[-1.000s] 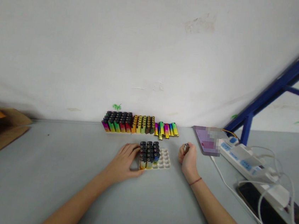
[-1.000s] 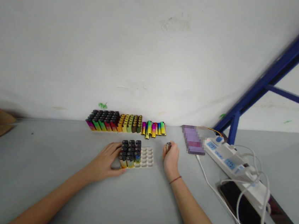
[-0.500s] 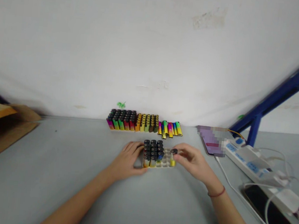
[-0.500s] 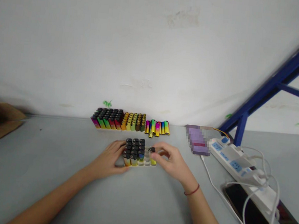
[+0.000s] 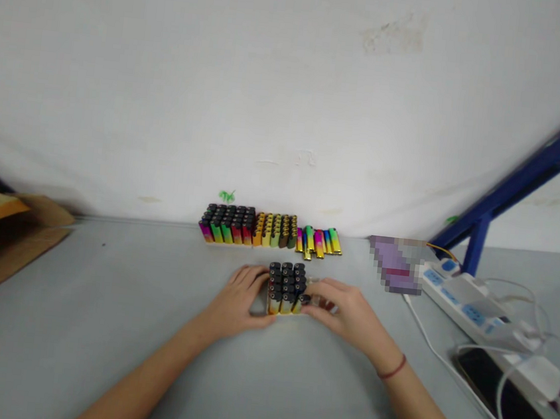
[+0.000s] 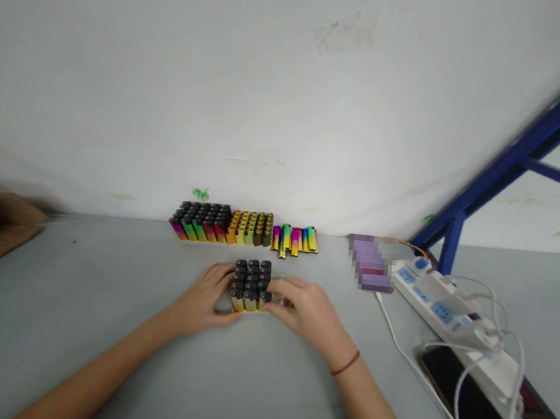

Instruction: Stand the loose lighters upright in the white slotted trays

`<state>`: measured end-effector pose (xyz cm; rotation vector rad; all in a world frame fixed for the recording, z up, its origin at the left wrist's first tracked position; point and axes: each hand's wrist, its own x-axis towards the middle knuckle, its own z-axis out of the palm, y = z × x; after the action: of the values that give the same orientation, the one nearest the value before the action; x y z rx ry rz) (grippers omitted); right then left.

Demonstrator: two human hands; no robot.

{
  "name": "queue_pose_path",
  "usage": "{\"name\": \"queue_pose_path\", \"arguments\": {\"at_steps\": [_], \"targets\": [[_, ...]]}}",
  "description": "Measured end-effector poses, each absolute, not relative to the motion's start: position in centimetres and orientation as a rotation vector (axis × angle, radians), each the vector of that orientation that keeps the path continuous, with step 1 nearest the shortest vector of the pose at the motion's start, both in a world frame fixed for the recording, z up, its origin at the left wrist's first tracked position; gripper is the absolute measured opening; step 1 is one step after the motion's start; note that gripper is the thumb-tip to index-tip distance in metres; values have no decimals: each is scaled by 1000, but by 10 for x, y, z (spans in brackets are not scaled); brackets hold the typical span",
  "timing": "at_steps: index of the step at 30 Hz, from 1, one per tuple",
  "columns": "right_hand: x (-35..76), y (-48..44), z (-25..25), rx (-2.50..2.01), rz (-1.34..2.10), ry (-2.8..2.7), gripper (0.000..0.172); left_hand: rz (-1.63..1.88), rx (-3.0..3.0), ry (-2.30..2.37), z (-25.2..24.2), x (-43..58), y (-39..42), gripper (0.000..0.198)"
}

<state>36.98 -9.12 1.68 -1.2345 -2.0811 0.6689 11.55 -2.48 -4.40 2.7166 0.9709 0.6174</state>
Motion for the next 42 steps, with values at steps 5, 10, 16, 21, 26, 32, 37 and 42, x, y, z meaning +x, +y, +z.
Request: {"name": "queue_pose_path", "arguments": {"at_steps": [5,10,16,21,26,32,37,42], "targets": [[394,-62,8,-1538,238,-1865,30,597,2723,986,-43,116,-25,64],[418,-14,-18,-1783,-122,-1926,37,600,2726,997,-42,116,-25,62],[414,9,-31,-2080,-50,-1764,22,583,2725,991,-42,116,-25,64],[423,18,-38,-1930,38,-1574,30,607,2702,980,-43,116,-24,64],[433,-5,-32,-1648,612,-1292,25,598,2693,981,-42,116,-25,65],[412,-39,-16,-1450,1082,-898,35,581,2698,1002,-40,117,-26,66],[395,-43,-22,-1393,1104,-638,48,577,2705,992,-40,117,-26,65],[390,-45,-33,-1382,1001,-623,45,573,2709,996,-42,116,-25,65]]}}
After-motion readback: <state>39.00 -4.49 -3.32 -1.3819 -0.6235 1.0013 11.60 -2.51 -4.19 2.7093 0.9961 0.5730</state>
